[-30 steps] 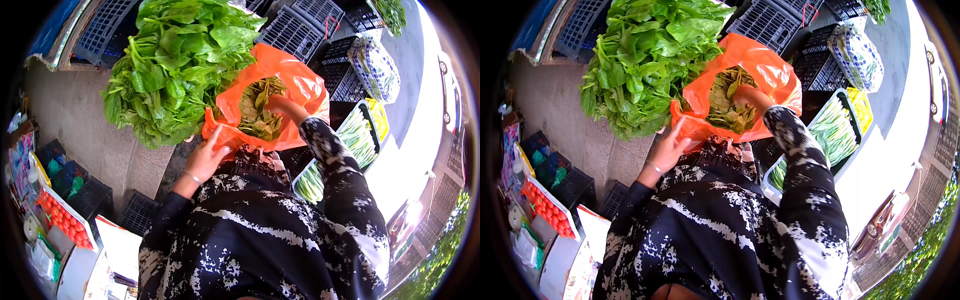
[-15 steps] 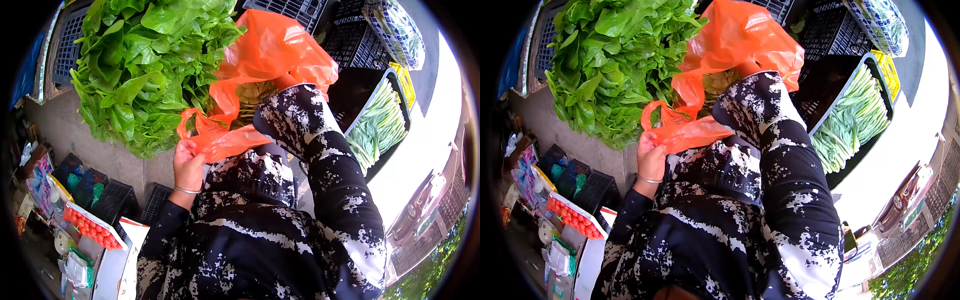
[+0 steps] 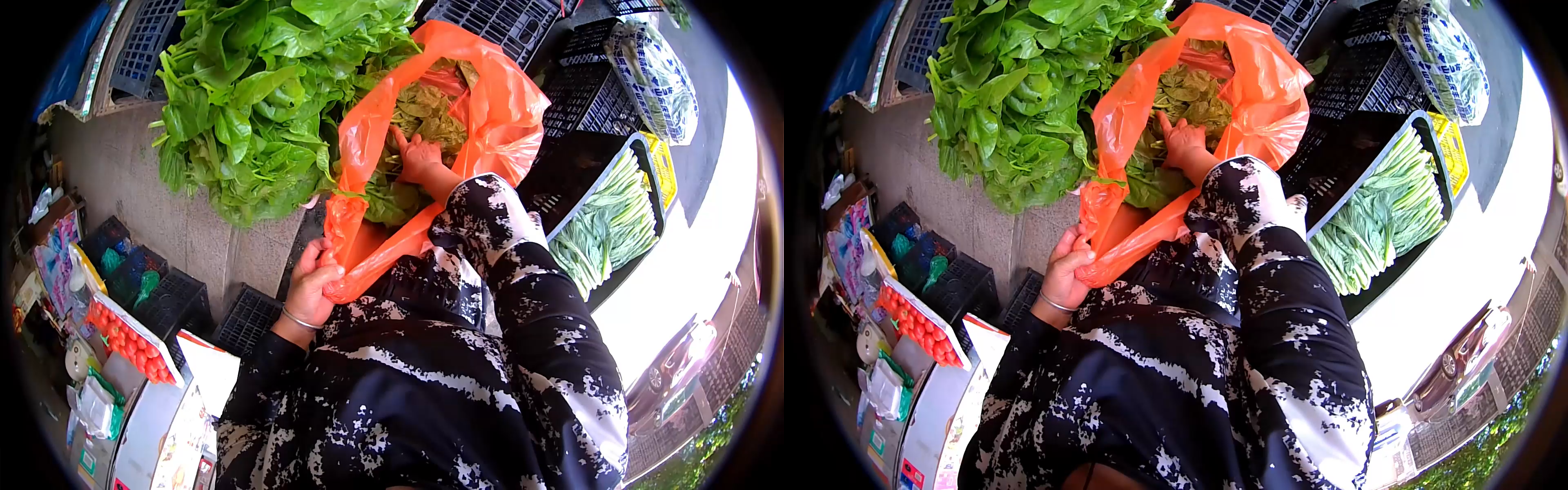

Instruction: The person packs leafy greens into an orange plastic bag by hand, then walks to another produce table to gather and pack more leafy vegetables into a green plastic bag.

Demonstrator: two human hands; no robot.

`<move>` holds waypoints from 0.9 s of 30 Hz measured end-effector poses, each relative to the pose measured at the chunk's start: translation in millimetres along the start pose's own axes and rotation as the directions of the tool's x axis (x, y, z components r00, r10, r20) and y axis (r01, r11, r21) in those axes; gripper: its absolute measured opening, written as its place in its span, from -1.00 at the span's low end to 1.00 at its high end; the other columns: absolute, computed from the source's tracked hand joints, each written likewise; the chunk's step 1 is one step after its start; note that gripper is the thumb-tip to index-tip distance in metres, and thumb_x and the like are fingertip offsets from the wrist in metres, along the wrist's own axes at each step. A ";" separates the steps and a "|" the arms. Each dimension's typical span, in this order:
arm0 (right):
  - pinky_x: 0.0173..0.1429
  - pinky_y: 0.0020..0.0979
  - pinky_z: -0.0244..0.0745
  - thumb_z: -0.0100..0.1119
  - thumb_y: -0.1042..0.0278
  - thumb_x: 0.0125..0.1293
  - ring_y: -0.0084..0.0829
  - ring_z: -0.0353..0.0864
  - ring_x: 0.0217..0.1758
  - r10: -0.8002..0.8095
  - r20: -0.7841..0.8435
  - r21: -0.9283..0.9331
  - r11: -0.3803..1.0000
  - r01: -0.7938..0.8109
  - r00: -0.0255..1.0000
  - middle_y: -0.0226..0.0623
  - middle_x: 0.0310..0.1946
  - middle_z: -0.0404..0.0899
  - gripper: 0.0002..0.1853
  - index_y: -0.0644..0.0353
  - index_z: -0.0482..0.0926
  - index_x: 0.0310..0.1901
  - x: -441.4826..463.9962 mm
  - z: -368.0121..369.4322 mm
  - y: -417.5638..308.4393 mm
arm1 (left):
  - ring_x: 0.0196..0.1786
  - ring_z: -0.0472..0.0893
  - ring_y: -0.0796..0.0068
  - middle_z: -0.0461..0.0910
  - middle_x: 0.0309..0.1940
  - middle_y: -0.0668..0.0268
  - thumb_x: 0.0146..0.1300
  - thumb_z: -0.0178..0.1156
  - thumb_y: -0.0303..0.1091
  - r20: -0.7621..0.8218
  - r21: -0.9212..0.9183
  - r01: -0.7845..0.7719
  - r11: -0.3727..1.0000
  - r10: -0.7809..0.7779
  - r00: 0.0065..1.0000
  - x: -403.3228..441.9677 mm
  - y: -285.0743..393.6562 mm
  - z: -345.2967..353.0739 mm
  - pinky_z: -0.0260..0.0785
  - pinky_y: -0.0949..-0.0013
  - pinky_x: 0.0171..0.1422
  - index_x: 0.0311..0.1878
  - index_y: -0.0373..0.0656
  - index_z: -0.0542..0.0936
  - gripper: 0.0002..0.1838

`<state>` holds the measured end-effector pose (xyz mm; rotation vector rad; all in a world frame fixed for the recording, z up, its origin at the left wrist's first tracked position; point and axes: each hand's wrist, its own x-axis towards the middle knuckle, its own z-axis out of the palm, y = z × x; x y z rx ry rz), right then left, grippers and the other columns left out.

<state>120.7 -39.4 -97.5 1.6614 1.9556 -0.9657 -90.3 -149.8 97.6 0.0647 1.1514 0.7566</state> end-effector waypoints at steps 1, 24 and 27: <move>0.11 -0.05 0.26 0.45 -0.06 -0.30 -0.16 0.40 0.08 0.026 0.001 -0.010 1.000 -0.026 1.000 -0.15 0.04 0.32 0.22 -0.14 -0.18 0.38 6.2 5.4 -2.2 | -0.14 0.41 0.60 0.41 -0.12 0.33 -0.04 0.06 -0.67 -0.005 -0.005 -0.001 1.000 0.001 1.000 -4.1 -0.3 0.7 0.27 0.52 0.04 0.02 -0.16 0.33 -0.52; 0.13 -0.26 0.35 0.17 0.14 -0.05 -0.22 0.29 0.18 -0.247 0.218 0.011 0.968 0.251 0.944 -0.23 0.10 0.36 -0.51 0.19 0.52 -0.05 -22.0 -4.0 -67.4 | -0.33 0.44 0.50 0.44 -0.41 0.32 -0.10 -0.15 -0.57 0.106 -0.391 0.141 0.909 -0.108 0.988 -10.8 -8.0 -25.3 0.32 0.44 -0.13 0.00 -0.28 0.37 -0.53; 0.18 -0.19 0.21 0.18 0.06 0.01 -0.28 0.28 0.19 -0.177 0.244 -0.223 0.947 0.232 0.954 -0.30 0.14 0.37 -0.42 0.11 0.44 0.09 -33.7 15.1 -90.2 | -0.50 0.31 0.61 0.33 -0.58 0.40 -0.10 -0.15 -0.58 0.110 -0.131 0.095 0.987 -0.081 0.991 -14.5 -6.2 -10.5 0.19 0.55 -0.31 -0.02 -0.30 0.35 -0.55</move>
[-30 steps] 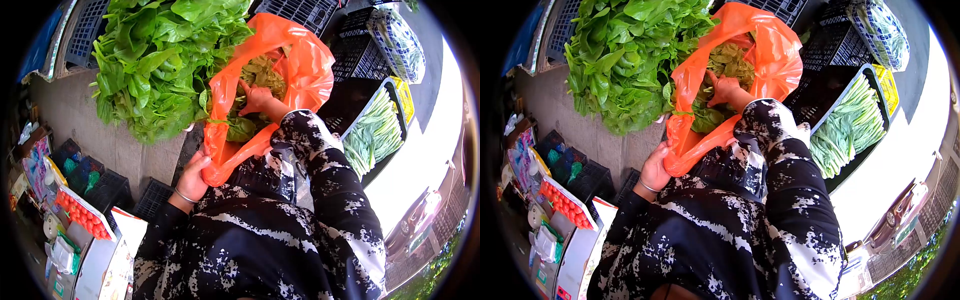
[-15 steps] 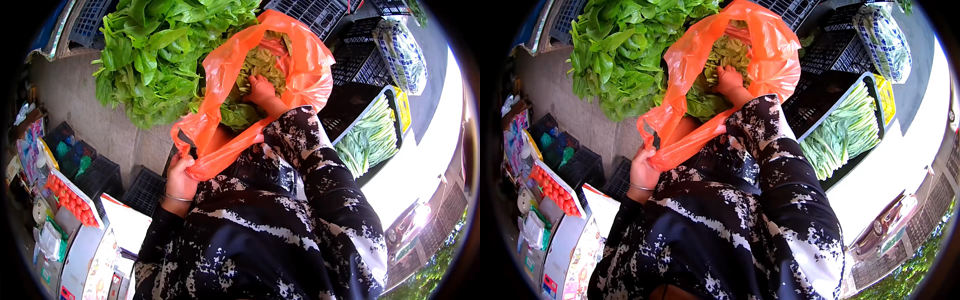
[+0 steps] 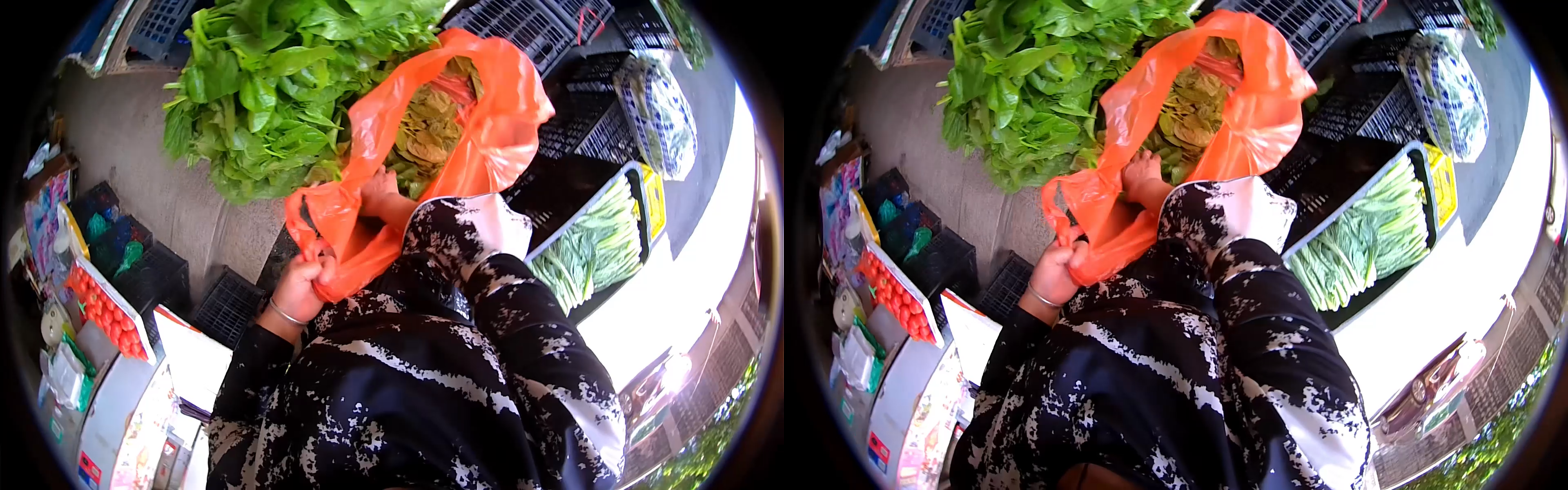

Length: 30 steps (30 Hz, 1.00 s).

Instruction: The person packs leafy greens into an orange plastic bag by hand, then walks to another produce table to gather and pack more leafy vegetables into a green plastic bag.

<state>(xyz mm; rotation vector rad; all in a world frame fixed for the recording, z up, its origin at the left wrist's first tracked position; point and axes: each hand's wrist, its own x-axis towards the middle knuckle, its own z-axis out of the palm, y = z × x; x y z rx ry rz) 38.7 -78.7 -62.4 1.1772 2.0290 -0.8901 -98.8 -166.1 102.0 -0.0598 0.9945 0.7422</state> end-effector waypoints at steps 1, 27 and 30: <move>0.18 -0.20 0.19 0.10 0.05 0.09 -0.30 0.28 0.18 0.023 -0.072 0.017 1.000 -0.022 0.997 -0.34 0.15 0.36 -0.46 0.09 0.43 0.11 20.4 26.5 -1.7 | -0.56 0.31 0.62 0.33 -0.62 0.39 -0.11 -0.15 -0.59 -0.022 0.147 0.009 0.989 -0.006 1.000 -7.4 1.3 11.2 0.16 0.59 -0.40 -0.06 -0.27 0.35 -0.57; -0.06 -0.39 0.50 -0.01 0.45 0.21 -0.42 0.56 -0.18 0.119 -0.608 0.774 0.311 0.552 0.785 -0.30 -0.17 0.54 -0.66 0.23 0.39 0.04 -118.3 -6.3 153.8 | -0.16 0.53 0.50 0.50 -0.22 0.25 0.07 0.04 -0.61 0.075 0.356 -0.262 0.897 0.252 0.965 10.7 2.3 25.4 0.38 0.43 -0.01 0.08 -0.28 0.29 -0.55; -0.10 -0.50 0.47 0.27 0.58 -0.05 -0.56 0.52 -0.21 0.126 -0.671 0.703 0.419 0.574 0.730 -0.38 -0.20 0.54 -0.50 0.25 0.40 0.01 -148.8 -33.1 153.8 | -0.18 0.53 0.50 0.49 -0.21 0.27 0.04 0.11 -0.57 -0.036 0.557 -0.255 0.791 0.329 0.943 19.1 3.1 19.6 0.38 0.44 -0.01 0.11 -0.26 0.27 -0.49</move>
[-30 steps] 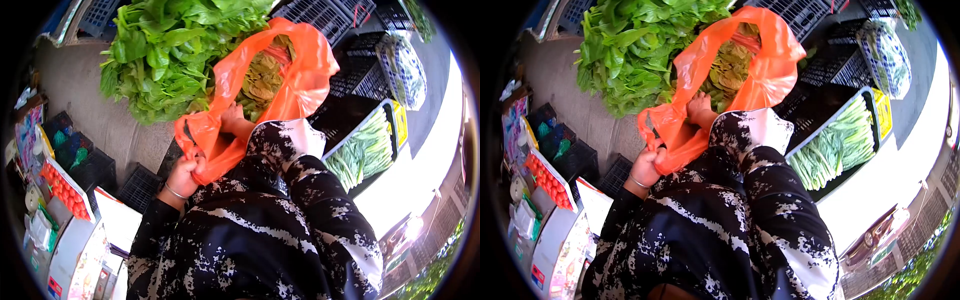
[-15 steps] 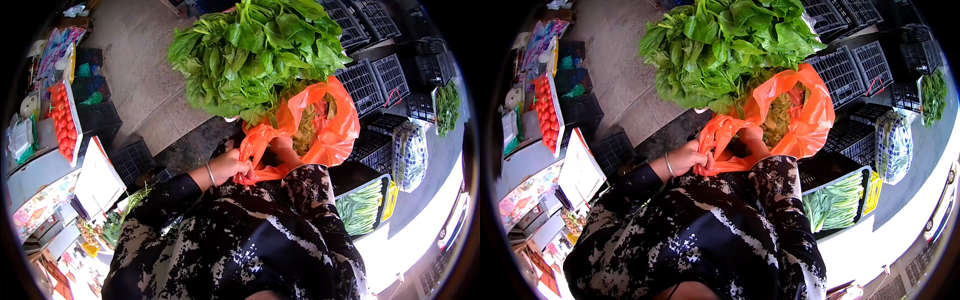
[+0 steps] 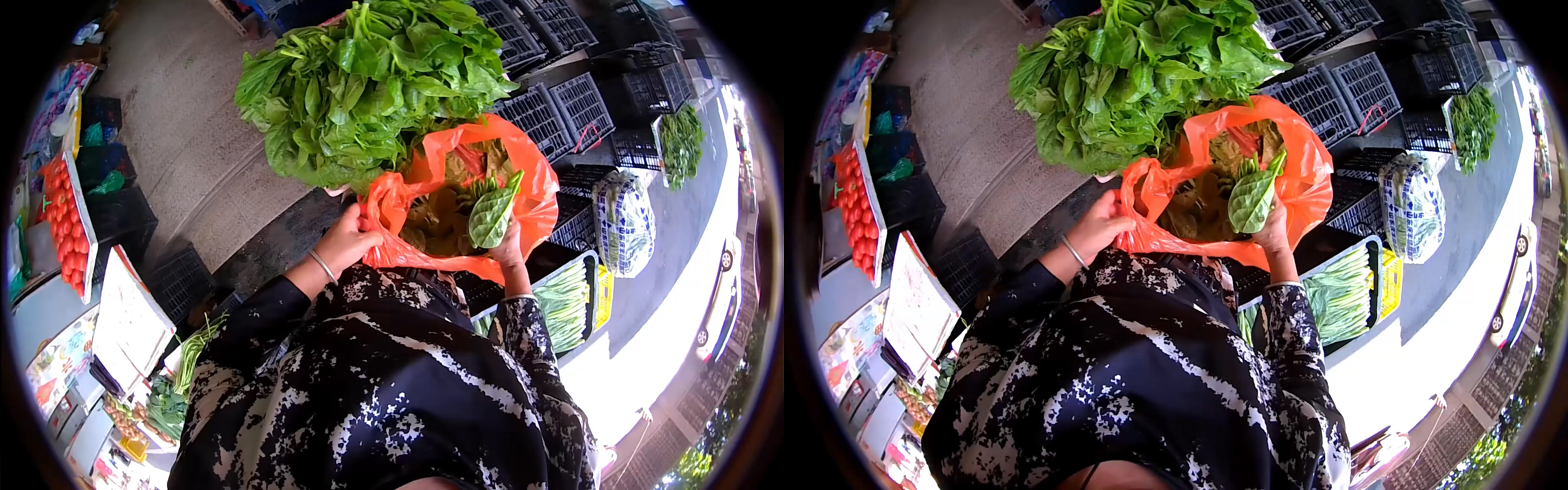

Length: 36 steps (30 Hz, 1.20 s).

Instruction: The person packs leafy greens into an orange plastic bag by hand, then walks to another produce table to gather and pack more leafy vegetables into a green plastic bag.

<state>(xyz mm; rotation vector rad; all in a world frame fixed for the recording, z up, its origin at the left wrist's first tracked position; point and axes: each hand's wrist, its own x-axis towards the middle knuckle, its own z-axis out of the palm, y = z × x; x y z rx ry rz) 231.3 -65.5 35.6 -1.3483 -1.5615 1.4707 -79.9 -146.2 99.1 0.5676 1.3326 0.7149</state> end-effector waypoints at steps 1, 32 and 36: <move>-0.10 -0.50 0.46 0.28 0.55 -0.05 -0.55 0.52 -0.21 -0.042 -0.012 0.028 0.999 0.043 0.999 -0.39 -0.21 0.55 -0.51 0.25 0.40 -0.01 -0.1 0.5 -16.3 | -0.31 0.51 0.52 0.45 -0.25 0.25 0.03 0.18 -0.46 -0.056 0.111 -0.065 0.992 0.071 0.996 -5.0 11.9 2.4 0.41 0.45 -0.19 0.09 -0.31 0.26 -0.47; -0.06 -0.51 0.41 0.36 0.27 0.05 -0.55 0.49 -0.17 0.159 -0.068 0.481 0.870 -0.108 0.985 -0.32 -0.22 0.53 -0.51 0.34 0.45 -0.03 39.1 11.4 -86.1 | 0.24 0.32 0.22 0.27 0.24 0.14 0.09 0.00 -0.46 0.467 -0.691 0.130 0.711 0.302 0.831 83.8 60.3 77.0 0.12 0.18 0.34 0.35 -0.01 0.07 -0.30; -0.09 -0.54 0.38 0.25 0.29 0.15 -0.59 0.47 -0.23 0.151 -0.111 0.374 0.922 -0.099 0.982 -0.39 -0.27 0.52 -0.60 0.32 0.45 -0.02 43.3 20.0 -89.3 | 0.13 0.39 0.32 0.37 0.08 0.25 0.03 0.14 -0.49 0.372 -0.685 0.093 0.723 0.237 0.898 76.5 57.6 91.0 0.26 0.20 0.23 0.34 0.00 0.11 -0.24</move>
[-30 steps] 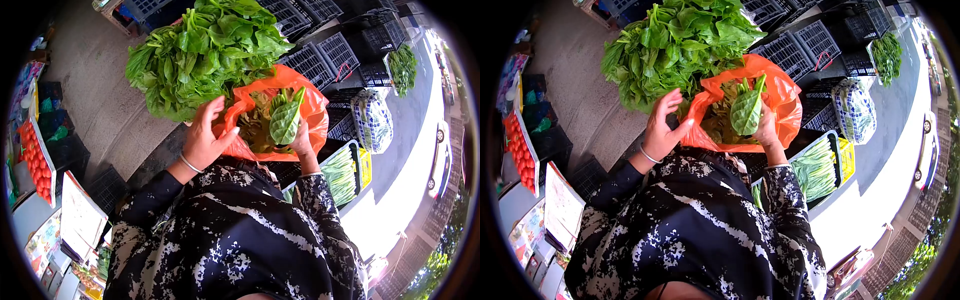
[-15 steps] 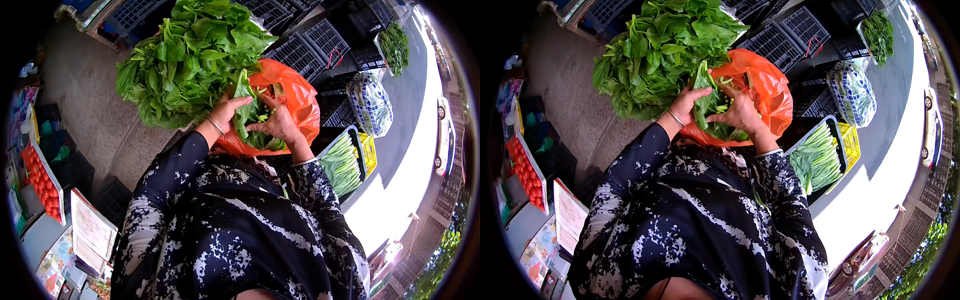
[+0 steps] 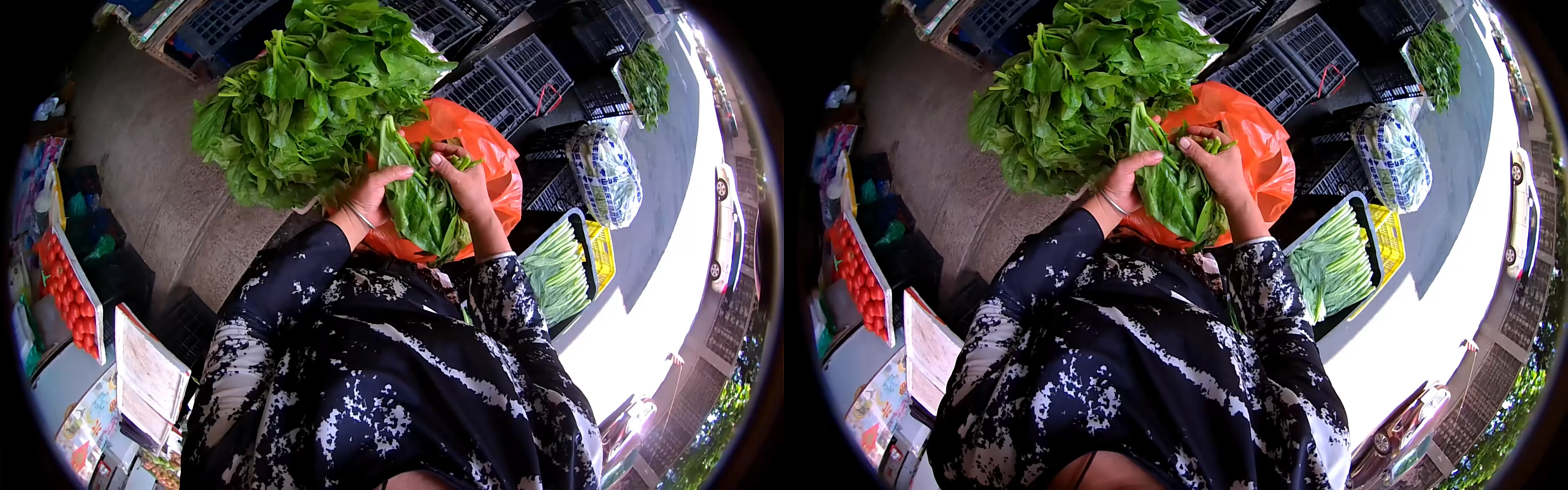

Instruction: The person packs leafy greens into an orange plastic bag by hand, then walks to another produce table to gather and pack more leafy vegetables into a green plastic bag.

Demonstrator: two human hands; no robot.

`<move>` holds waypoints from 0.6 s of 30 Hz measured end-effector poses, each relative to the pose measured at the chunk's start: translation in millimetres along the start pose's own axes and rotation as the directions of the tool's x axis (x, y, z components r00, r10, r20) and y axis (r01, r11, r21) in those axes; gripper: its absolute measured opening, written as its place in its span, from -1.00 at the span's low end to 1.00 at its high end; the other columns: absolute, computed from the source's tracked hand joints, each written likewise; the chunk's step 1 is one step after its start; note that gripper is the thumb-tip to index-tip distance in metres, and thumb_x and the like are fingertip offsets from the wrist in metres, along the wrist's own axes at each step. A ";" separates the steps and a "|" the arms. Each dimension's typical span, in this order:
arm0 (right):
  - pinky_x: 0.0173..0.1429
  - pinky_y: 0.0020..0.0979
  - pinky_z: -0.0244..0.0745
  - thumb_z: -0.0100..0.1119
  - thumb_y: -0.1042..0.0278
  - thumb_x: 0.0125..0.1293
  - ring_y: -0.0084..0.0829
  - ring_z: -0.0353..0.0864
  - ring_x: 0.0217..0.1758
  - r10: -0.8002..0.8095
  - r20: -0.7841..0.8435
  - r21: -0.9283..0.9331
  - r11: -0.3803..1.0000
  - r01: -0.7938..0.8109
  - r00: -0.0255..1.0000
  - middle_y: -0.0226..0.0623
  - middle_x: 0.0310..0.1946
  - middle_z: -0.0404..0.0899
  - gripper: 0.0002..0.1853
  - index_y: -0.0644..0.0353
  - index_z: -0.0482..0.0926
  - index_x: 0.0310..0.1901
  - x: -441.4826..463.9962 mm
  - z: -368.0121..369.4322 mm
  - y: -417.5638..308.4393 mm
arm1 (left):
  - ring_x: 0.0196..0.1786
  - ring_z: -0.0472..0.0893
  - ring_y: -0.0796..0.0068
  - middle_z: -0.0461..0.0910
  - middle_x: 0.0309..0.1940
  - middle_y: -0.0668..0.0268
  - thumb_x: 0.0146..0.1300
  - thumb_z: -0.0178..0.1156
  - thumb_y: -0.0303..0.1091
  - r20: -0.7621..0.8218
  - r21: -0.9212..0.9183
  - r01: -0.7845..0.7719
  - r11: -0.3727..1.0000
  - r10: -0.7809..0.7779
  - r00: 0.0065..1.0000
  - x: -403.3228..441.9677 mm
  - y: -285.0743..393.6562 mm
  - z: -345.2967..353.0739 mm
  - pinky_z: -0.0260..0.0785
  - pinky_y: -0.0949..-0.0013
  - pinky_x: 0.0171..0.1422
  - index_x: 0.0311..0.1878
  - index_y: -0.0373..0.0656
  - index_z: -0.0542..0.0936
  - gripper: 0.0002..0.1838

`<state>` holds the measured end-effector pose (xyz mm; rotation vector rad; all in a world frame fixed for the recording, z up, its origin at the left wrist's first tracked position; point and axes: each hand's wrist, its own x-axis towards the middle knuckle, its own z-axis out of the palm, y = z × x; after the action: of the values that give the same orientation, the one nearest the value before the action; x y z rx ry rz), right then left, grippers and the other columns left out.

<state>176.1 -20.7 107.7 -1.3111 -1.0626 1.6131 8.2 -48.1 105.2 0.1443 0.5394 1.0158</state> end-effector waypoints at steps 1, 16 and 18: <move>-0.07 -0.53 0.37 0.23 0.29 0.16 -0.57 0.46 -0.21 -0.014 -0.011 -0.078 0.997 0.013 1.000 -0.38 -0.25 0.51 -0.60 0.32 0.45 -0.02 -0.9 2.4 -2.8 | 0.13 0.38 0.34 0.36 0.09 0.25 -0.01 0.20 -0.49 -0.001 0.073 -0.008 0.997 0.009 1.000 -2.8 2.6 10.7 0.27 0.24 0.22 0.33 0.00 0.11 -0.21; 0.39 -0.30 -0.05 -0.53 -0.63 0.01 -0.26 0.07 0.36 -0.496 0.100 0.229 0.855 0.466 0.862 -0.12 0.31 0.07 0.11 0.34 0.10 0.28 -31.4 111.6 -162.2 | 0.21 0.29 0.47 0.29 0.13 0.33 -0.28 0.43 -0.48 0.434 0.414 -0.684 0.600 0.530 0.728 -34.9 73.8 98.6 0.13 0.36 0.30 0.27 -0.11 0.17 -0.05; 0.38 -0.31 -0.02 -0.44 -0.59 0.07 -0.29 0.14 0.32 -0.541 0.242 -0.046 0.823 0.566 0.805 -0.14 0.28 0.12 0.06 0.33 0.10 0.28 -23.4 135.3 -168.2 | 0.14 0.34 0.51 0.35 0.05 0.36 -0.29 0.40 -0.52 0.404 0.418 -0.709 0.568 0.582 0.705 -45.1 96.6 92.6 0.18 0.39 0.25 0.20 -0.10 0.25 -0.14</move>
<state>57.8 -2.3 288.7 -0.7814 -1.5299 1.2689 -38.8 -22.6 235.9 1.0457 0.5696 1.5249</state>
